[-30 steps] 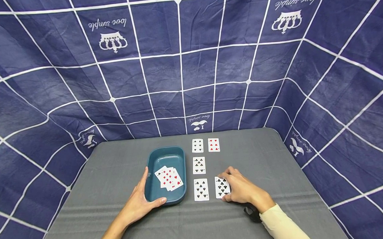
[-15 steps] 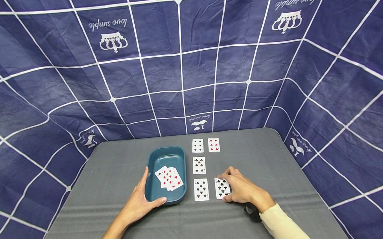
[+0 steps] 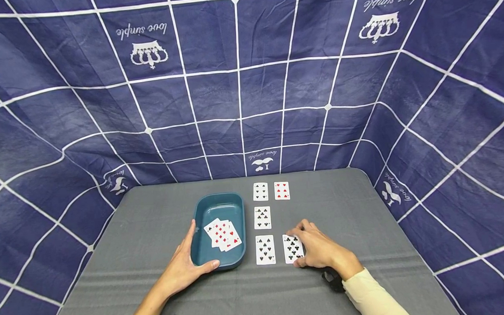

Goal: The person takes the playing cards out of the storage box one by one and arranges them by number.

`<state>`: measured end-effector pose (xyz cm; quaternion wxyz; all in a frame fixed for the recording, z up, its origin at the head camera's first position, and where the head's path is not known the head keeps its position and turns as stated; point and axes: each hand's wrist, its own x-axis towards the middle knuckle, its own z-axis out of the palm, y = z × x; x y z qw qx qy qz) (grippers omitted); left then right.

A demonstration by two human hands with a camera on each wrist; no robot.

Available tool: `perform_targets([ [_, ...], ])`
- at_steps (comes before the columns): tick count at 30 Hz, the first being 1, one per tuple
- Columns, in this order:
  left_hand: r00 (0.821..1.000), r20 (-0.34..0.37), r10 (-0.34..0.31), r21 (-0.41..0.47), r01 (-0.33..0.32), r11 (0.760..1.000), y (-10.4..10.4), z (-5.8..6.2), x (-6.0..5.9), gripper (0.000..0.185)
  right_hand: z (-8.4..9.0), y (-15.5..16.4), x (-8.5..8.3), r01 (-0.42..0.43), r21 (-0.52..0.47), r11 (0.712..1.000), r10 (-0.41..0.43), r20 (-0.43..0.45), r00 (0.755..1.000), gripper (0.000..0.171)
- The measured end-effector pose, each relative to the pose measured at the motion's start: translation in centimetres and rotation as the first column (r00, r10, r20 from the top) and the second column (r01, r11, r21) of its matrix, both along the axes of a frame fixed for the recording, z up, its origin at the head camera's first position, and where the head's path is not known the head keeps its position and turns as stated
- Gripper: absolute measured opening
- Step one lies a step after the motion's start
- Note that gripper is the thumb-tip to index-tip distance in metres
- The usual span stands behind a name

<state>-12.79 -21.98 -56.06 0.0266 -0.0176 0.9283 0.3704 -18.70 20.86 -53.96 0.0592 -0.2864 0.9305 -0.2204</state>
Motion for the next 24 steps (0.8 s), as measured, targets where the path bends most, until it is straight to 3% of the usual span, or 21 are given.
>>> perform_targets([
  [14,1.0,-0.004,-0.002,-0.002,0.002,1.0,-0.1,-0.1,0.0,0.152,0.3,-0.5,0.1,0.033,0.003,0.999,-0.033,-0.032,0.999,0.08],
  [24,1.0,0.001,-0.004,-0.003,0.004,1.0,0.0,0.2,0.1,0.153,1.0,-1.7,-0.1,0.057,-0.023,0.998,-0.059,-0.143,0.988,0.067],
])
